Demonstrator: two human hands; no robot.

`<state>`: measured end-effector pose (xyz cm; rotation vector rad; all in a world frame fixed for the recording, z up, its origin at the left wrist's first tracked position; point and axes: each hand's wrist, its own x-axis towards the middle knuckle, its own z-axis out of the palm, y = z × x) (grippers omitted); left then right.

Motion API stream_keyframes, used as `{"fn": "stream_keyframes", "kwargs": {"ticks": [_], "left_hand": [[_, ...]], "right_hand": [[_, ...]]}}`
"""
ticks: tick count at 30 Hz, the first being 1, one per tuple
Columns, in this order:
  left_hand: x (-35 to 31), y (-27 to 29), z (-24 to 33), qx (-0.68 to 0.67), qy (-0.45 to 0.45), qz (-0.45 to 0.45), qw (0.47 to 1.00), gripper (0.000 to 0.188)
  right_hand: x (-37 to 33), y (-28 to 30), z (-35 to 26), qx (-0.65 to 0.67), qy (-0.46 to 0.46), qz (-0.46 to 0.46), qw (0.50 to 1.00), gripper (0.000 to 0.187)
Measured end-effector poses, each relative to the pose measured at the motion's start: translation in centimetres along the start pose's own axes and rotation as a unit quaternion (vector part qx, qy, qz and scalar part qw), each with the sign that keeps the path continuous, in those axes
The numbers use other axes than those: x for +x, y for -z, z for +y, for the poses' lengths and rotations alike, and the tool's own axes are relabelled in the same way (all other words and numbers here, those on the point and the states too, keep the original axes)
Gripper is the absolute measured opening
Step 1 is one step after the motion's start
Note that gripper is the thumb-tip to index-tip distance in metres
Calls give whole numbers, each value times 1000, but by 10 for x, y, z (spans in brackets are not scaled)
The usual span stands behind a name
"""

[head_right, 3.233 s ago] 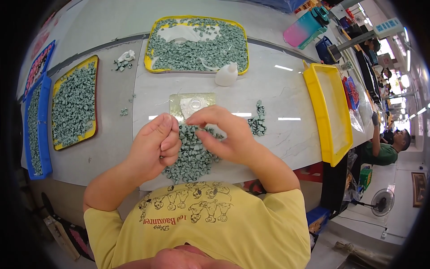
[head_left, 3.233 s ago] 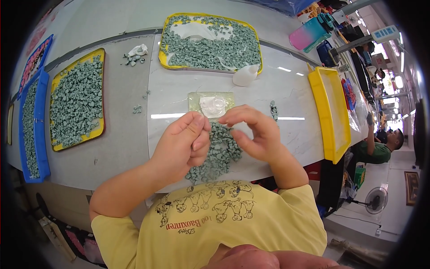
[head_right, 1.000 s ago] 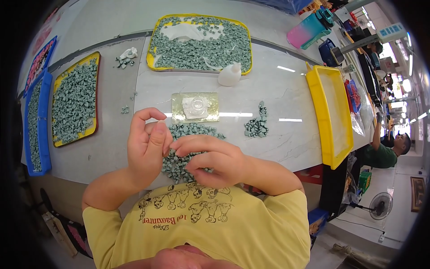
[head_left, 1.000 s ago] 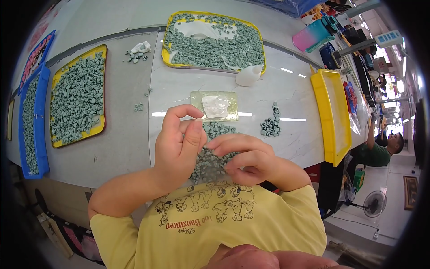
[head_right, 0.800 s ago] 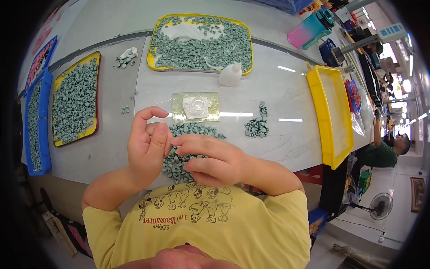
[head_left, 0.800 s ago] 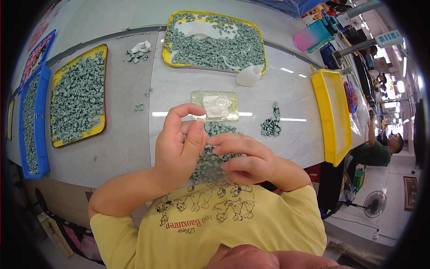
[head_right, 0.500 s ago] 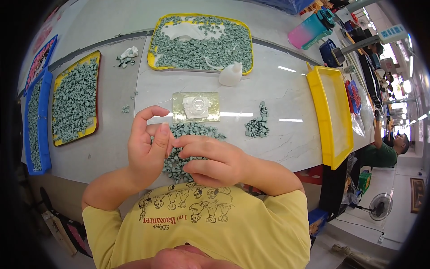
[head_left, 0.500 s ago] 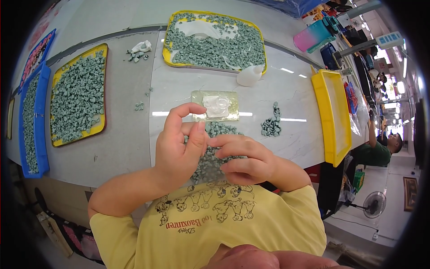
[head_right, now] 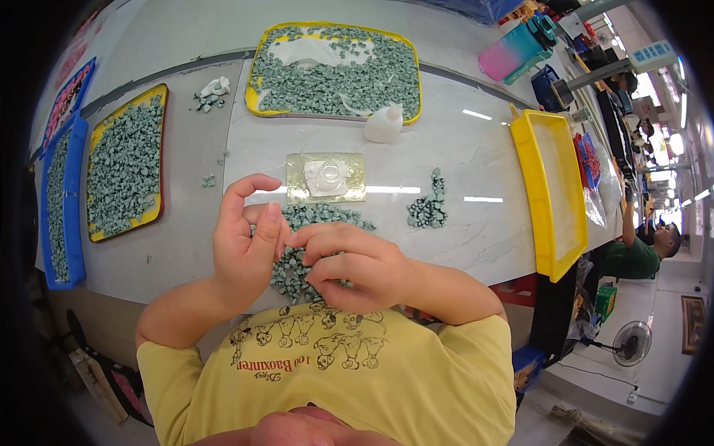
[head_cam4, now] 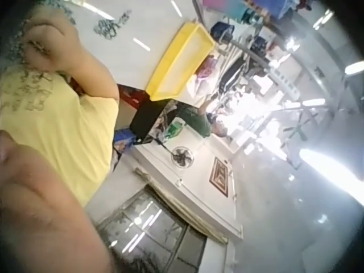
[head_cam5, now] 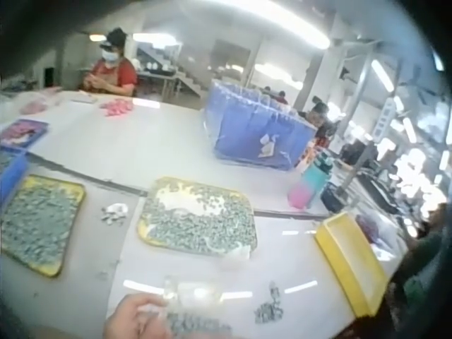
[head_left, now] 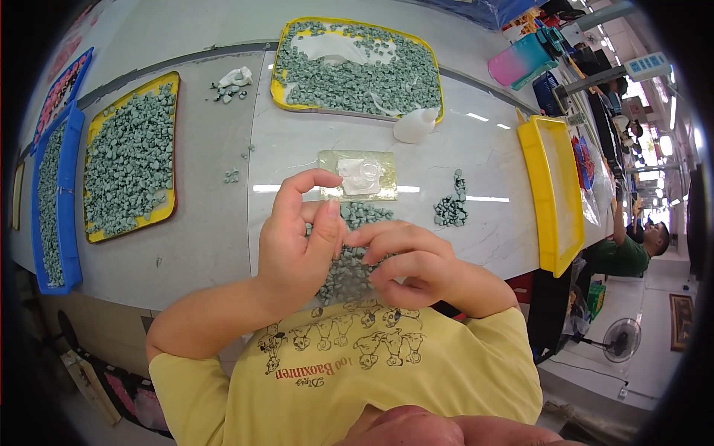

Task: Packaging small green plastic pieces into a clear plastic bag at a workbench in a factory setting.

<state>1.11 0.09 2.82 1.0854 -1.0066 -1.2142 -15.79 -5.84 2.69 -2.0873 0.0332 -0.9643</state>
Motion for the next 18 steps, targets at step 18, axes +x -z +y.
{"fn": "stream_keyframes", "kwargs": {"ticks": [18], "left_hand": [[6,3,10,-245,181,-66,950,19]], "right_hand": [[0,7,-3,-90,22,-4,996,28]]}}
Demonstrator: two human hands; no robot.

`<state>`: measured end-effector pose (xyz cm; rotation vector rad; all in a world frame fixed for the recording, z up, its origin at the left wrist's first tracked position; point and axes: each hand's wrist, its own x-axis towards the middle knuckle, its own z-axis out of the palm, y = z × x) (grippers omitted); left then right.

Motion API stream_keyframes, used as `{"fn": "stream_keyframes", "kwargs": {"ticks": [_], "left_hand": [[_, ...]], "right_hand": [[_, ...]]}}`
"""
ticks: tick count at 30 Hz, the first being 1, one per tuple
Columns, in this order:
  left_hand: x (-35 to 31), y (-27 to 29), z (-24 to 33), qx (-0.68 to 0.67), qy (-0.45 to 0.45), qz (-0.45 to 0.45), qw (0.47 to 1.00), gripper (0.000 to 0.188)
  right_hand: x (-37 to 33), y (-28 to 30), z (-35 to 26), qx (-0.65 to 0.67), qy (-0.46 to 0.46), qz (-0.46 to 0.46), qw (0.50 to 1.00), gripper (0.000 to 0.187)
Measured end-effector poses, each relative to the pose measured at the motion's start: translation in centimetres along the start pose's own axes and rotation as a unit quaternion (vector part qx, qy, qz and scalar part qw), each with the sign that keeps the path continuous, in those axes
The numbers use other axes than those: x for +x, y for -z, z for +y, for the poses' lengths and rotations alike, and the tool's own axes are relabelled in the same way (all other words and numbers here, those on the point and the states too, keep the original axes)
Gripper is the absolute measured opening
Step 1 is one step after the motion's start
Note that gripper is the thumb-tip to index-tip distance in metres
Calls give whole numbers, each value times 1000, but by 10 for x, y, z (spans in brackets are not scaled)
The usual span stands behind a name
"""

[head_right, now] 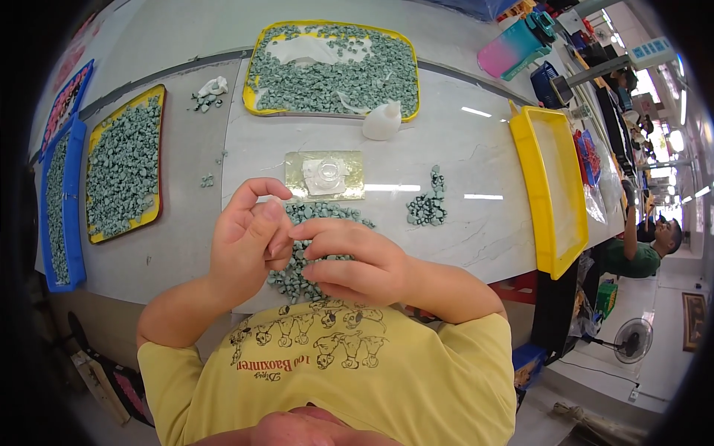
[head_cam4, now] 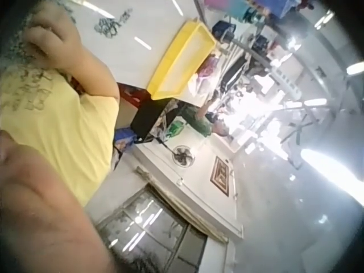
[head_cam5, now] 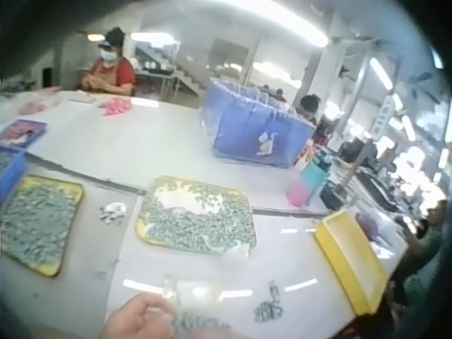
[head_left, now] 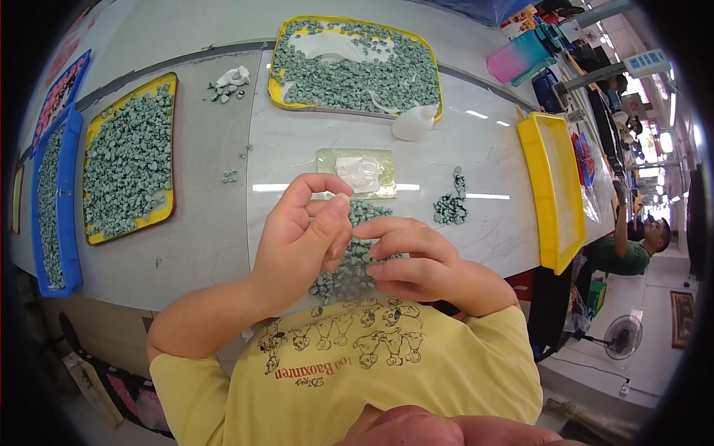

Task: Packaging small green plastic pieces into a clear plastic bag at a workbench in a factory setting.

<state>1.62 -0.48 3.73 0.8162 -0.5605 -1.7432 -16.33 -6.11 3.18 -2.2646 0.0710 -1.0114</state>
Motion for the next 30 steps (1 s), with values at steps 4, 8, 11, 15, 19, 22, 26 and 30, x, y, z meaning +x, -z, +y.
{"fn": "stream_keyframes", "kwargs": {"ticks": [4,8,11,15,19,22,26,30], "left_hand": [[2,-2,-3,22,10,4,1000,20],[3,-1,-5,29,24,-14,999,22],[2,-2,-7,56,13,-11,998,23],[1,-1,-10,135,-34,-7,990,22],[-1,0,-10,207,-53,3,977,21],[-2,1,-11,245,-73,5,967,21],[-2,2,-16,262,-94,1,961,22],[-2,2,-16,253,-92,-2,963,22]], "right_hand": [[-3,-1,1,-33,2,5,999,25],[-2,0,4,-23,12,-1,1000,22],[3,1,3,-12,11,-1,1000,21],[8,2,3,-5,12,-39,999,18],[7,1,4,3,47,-45,998,19],[4,1,3,-13,47,-44,998,19],[0,-1,5,-22,59,-35,997,17],[-1,-1,7,-11,60,-28,998,18]]}}
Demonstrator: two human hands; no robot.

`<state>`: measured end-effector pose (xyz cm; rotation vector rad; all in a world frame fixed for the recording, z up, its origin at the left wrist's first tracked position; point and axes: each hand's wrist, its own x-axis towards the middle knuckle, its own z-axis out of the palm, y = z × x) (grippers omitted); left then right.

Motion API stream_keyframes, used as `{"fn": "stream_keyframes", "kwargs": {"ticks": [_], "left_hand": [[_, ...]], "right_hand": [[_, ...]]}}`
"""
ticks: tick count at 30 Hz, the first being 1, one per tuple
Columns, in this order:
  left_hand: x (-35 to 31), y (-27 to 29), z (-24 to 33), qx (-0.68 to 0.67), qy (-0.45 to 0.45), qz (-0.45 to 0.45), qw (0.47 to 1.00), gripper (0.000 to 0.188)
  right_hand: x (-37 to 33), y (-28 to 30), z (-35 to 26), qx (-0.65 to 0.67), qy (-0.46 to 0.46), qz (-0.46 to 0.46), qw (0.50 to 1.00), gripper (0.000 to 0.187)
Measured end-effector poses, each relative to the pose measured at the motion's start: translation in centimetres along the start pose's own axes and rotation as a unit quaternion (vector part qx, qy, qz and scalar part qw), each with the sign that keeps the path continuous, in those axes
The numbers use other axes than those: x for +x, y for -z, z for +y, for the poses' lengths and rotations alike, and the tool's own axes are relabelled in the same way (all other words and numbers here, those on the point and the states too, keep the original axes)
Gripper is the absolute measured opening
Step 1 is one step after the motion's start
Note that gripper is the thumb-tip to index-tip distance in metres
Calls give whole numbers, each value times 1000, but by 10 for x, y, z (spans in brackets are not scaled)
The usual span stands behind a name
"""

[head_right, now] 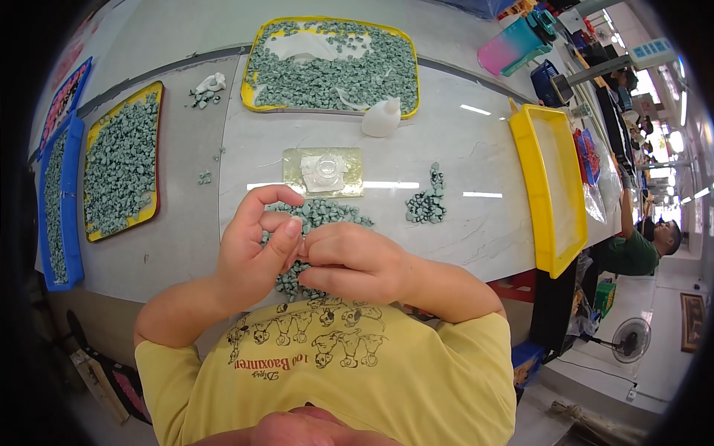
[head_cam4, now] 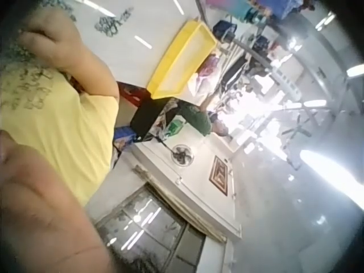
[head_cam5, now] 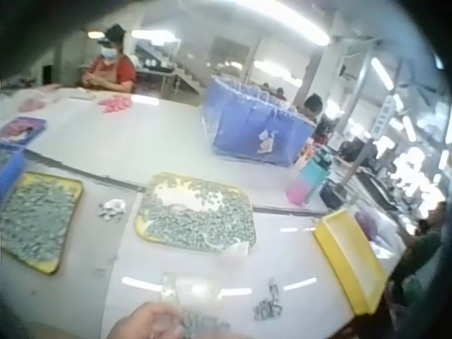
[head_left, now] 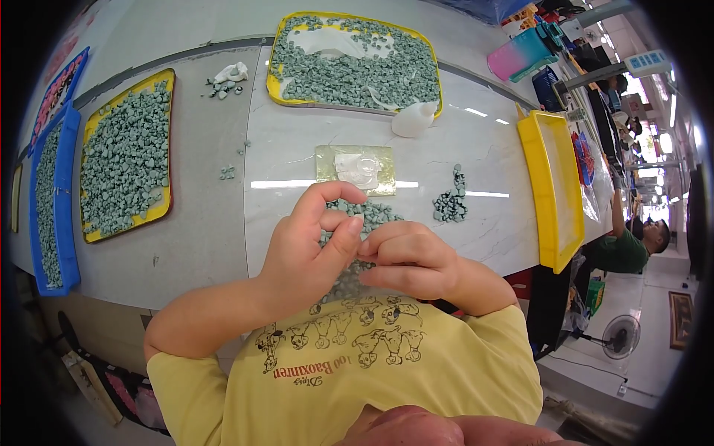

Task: Packaging small green plastic pieces into a clear plastic bag at a workbench in a factory setting.

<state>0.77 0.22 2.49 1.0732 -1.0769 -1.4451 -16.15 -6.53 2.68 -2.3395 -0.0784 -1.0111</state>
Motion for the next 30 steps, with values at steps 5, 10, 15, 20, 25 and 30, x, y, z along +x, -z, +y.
{"fn": "stream_keyframes", "kwargs": {"ticks": [5,10,15,20,25,30], "left_hand": [[0,1,2,-20,12,-7,1000,23],[0,2,6,-32,33,-8,999,23],[-1,2,6,-31,29,-3,999,23],[-1,3,6,-29,39,-8,999,22],[0,1,6,-70,57,-15,996,22],[1,-1,5,-137,90,-29,986,22]], "right_hand": [[2,1,1,9,11,-3,1000,18],[6,2,-1,32,0,-6,999,17],[9,3,-2,37,-12,-31,999,17],[4,-2,2,2,29,-16,999,17],[5,-3,3,-23,54,6,998,17],[6,-1,3,15,59,7,998,14]]}}
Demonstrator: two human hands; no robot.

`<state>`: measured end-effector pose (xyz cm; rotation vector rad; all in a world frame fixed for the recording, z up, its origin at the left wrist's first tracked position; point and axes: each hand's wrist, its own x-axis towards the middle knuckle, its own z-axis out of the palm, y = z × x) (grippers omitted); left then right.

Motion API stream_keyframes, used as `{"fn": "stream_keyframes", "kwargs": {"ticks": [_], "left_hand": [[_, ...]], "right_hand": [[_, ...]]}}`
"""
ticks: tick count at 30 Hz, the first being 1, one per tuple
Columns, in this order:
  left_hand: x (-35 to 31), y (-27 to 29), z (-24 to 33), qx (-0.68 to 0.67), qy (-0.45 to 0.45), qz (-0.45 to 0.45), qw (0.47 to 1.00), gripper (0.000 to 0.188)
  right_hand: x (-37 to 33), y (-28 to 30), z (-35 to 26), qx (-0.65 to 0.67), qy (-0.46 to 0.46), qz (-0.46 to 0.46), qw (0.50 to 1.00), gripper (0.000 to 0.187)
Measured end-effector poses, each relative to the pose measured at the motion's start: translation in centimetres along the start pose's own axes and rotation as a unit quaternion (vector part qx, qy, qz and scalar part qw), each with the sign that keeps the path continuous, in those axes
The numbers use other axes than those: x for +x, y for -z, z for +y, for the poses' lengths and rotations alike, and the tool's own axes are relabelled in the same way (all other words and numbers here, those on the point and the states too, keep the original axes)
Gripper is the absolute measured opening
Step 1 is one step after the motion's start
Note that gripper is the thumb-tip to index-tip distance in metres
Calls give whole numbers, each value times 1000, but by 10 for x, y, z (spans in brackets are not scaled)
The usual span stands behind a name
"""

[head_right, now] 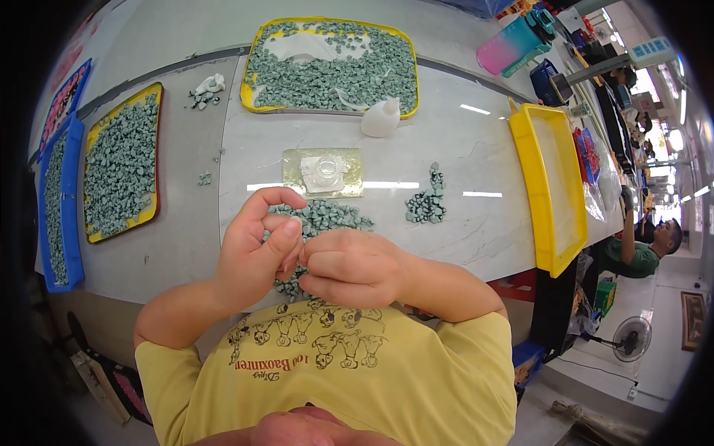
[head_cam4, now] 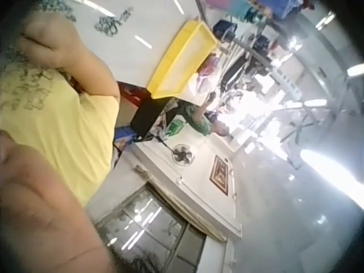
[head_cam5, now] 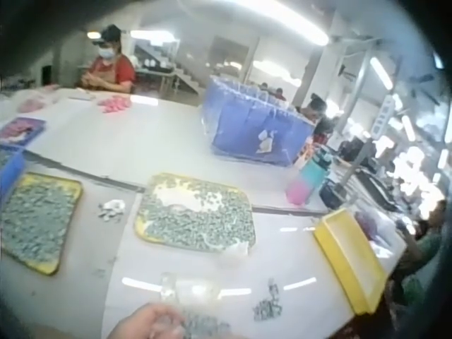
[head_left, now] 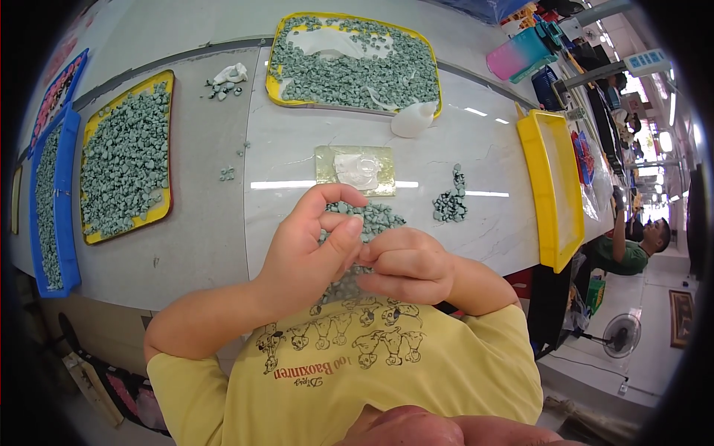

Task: Packaging small green plastic pieces into a clear plastic bag at a workbench in a factory setting.

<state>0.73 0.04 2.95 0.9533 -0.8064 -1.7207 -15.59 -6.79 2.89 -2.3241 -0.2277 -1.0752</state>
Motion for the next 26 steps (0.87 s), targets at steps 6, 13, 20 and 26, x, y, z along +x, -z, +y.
{"fn": "stream_keyframes", "kwargs": {"ticks": [6,13,20,26], "left_hand": [[0,0,3,-45,31,-17,998,22],[0,2,2,13,-9,10,1000,23],[1,3,-8,260,-162,73,949,20],[2,3,-12,331,-194,100,918,21]], "right_hand": [[-1,6,-3,8,-26,10,1000,22],[0,12,-7,-198,-151,-8,969,28],[-6,5,-4,-292,-92,-19,952,28],[-1,1,-12,-389,-57,-63,917,25]]}}
